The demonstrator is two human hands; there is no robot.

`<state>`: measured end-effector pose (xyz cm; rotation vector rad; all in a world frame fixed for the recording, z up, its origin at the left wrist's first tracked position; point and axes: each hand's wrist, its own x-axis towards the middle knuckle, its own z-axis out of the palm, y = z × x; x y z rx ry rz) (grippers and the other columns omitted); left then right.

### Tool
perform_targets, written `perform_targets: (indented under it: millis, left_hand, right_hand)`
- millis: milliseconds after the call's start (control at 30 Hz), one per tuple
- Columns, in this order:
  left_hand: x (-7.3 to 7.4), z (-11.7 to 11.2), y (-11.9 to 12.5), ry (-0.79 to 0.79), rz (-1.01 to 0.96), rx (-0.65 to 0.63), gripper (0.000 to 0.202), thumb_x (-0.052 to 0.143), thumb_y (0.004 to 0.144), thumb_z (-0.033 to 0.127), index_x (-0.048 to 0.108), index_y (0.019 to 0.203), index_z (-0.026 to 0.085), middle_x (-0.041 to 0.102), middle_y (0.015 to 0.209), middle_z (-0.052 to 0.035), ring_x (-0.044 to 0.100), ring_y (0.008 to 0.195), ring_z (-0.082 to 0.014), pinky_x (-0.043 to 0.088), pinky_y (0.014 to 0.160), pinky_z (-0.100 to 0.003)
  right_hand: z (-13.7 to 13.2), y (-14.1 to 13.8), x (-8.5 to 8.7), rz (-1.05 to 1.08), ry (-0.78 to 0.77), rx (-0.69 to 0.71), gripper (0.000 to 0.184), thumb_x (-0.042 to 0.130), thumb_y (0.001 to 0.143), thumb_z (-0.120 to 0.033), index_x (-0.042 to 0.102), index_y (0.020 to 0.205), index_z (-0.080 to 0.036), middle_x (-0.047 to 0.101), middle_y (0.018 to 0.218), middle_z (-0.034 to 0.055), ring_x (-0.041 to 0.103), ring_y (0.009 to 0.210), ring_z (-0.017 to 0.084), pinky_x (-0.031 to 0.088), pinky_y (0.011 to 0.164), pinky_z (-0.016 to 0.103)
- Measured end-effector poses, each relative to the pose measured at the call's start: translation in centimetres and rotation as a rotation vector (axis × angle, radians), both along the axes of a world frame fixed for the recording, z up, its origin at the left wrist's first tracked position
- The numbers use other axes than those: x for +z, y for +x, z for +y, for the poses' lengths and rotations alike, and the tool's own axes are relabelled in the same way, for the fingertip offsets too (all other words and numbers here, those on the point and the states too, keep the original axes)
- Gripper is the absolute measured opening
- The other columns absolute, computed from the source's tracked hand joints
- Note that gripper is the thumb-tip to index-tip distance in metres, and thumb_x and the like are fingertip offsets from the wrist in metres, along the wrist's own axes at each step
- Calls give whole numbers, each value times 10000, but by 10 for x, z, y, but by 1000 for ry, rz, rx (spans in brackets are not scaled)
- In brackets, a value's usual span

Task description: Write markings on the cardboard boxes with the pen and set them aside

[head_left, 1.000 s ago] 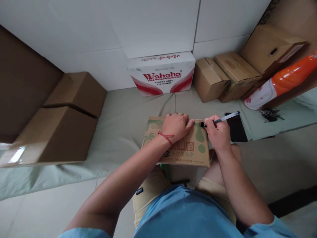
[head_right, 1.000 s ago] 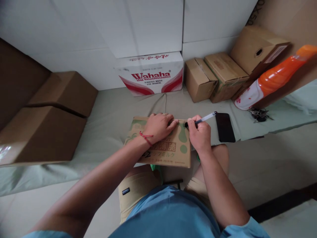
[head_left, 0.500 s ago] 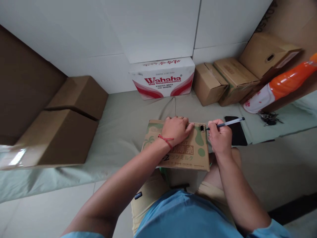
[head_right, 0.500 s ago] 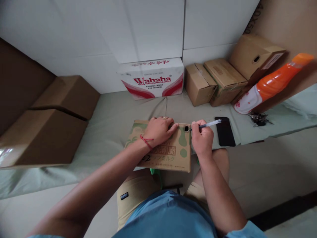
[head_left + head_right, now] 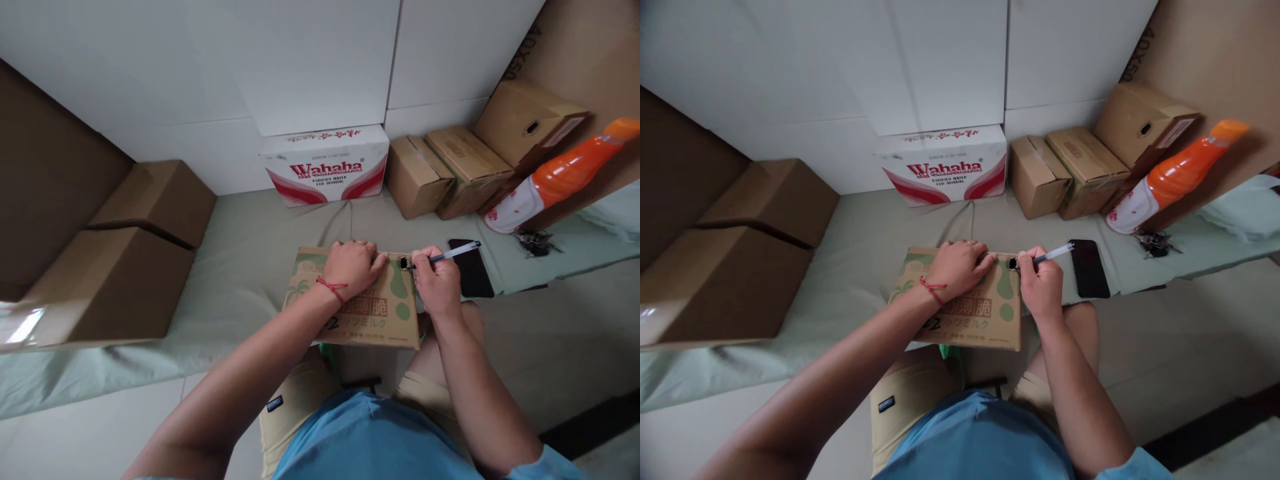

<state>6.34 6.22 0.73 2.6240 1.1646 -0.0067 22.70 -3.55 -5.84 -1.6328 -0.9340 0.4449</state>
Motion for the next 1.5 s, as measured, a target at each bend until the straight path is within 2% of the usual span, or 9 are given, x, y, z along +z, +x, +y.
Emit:
perform_targets:
  millis: [133, 267, 633, 967, 1200, 1300, 1400, 1467, 1500]
  left_hand:
    - [0, 0, 0, 0, 8, 3, 481, 402, 1126, 498, 764, 1064, 185, 807, 1152, -141, 733, 1104, -309, 475, 967, -448]
    - [0, 0, 0, 5, 12, 4, 489, 397, 1127, 503, 764, 1074, 186, 806, 1154, -143, 733, 1112, -311, 477, 969, -448]
    - [-2, 1, 0, 17, -2, 0, 494, 397, 1126, 510, 767, 1060, 190, 808, 1106, -143, 739, 1095, -322, 483, 951, -462]
    - [-2, 1, 0, 8, 7, 1, 504, 387, 1131, 510, 768, 1071, 185, 805, 1156, -141, 732, 1114, -312, 480, 965, -450]
    - [-2, 1, 0, 10, 12, 19, 501, 398, 1124, 517, 771, 1055, 189, 801, 1120, -146, 729, 1085, -317, 480, 975, -458]
    - [-4, 2, -1, -1, -44, 47, 415, 460, 1109, 476, 756, 1158, 189, 773, 1213, -145, 697, 1167, -322, 482, 1001, -460]
    - [1, 2, -7, 44, -150, 90, 352, 565, 1065, 416, 714, 1293, 194, 700, 1381, -155, 611, 1332, -339, 475, 1076, -473]
    - [10, 0, -19, 99, -231, 90, 334, 595, 1043, 391, 709, 1288, 194, 659, 1439, -159, 573, 1386, -338, 462, 1138, -486]
    - [16, -2, -28, 128, -280, 81, 325, 595, 1039, 388, 709, 1275, 195, 646, 1452, -156, 570, 1392, -330, 459, 1162, -490]
  right_hand:
    - [-1, -2, -1, 49, 33, -86, 375, 601, 984, -563, 513, 787, -257, 444, 538, -72, 432, 483, 124, 390, 508, 247]
    - [1, -5, -2, 97, 55, -84, 384, 605, 991, -589, 526, 819, -254, 460, 540, -78, 455, 483, 124, 414, 516, 244]
    - [7, -4, -4, 13, 55, -72, 423, 580, 1010, -630, 513, 816, -260, 451, 560, -65, 416, 519, 130, 347, 516, 248]
    - [3, -5, 0, -35, 6, -103, 393, 587, 996, -568, 516, 769, -256, 461, 546, -56, 443, 525, 134, 352, 518, 251]
    - [-4, -6, -3, 76, 12, -94, 382, 624, 985, -584, 509, 817, -261, 445, 555, -68, 418, 486, 123, 362, 489, 250]
    - [-11, 1, 0, 169, 85, -134, 369, 619, 984, -583, 483, 850, -266, 416, 574, -82, 401, 467, 118, 350, 466, 241]
    - [-16, 25, 0, -27, 97, -173, 249, 588, 1007, -497, 552, 980, -252, 558, 725, -29, 514, 566, 137, 437, 551, 258]
    - [-15, 45, -5, -329, -38, -109, 137, 565, 990, -326, 626, 1058, -224, 676, 919, 63, 627, 759, 184, 508, 712, 306]
    - [-13, 55, -9, -464, -155, -57, 155, 551, 961, -241, 662, 1065, -209, 703, 994, 102, 652, 847, 211, 513, 782, 328]
